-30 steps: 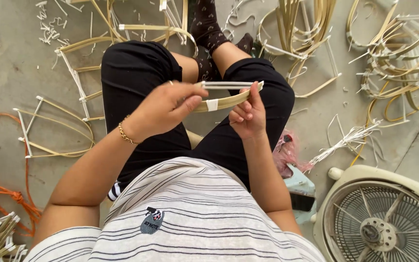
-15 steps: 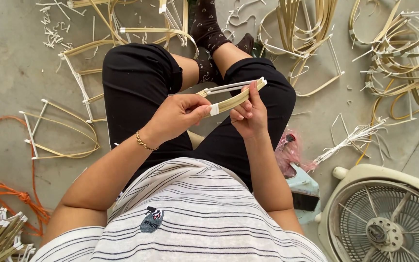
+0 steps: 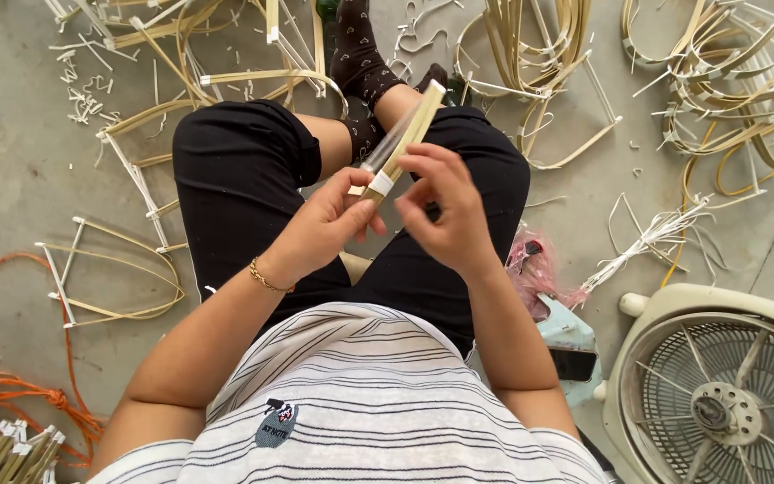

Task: Assembling bamboo frame structures using hand tools and adhesive tape.

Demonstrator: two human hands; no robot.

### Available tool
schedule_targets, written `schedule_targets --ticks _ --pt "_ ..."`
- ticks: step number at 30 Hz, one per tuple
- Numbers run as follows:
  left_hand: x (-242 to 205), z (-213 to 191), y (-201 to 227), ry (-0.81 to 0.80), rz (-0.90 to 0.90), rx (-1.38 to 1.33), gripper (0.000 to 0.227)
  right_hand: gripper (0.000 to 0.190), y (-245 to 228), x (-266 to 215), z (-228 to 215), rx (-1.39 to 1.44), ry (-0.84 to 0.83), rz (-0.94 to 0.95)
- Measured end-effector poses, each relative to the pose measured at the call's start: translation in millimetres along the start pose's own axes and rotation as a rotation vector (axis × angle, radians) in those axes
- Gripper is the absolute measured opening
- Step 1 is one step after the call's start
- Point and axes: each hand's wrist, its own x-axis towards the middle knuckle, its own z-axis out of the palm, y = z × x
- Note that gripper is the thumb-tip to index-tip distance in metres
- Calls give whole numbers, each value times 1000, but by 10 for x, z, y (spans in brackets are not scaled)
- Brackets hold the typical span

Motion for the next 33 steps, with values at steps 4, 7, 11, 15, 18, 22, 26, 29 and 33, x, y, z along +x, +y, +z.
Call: schedule_targets --ticks 4,7,11,15,18,22,26,29,33 --pt "-72 155 167 33 103 210 36 46 -161 173 15 -318 -158 -108" --pt "-122 217 201 130 199 431 42 40 -175 217 -17 -418 -221 -236" --pt "-120 250 218 182 216 594 42 34 -351 285 19 -582 -223 -186" --pt "-106 257 108 215 333 763 40 30 -325 290 38 -746 -243 -227" --pt "-73 248 25 236 351 805 39 30 -215 252 90 -835 -204 -308" --pt "8 226 -23 285 388 865 37 30 -99 233 118 -785 -99 -360" --pt "-36 241 155 245 254 764 34 36 -34 315 -114 -369 -250 -167" --pt "-23 223 182 221 250 741 39 37 -94 336 -110 -361 -281 -95" --pt "-30 191 85 228 284 750 38 29 -129 338 10 -479 -212 -163"
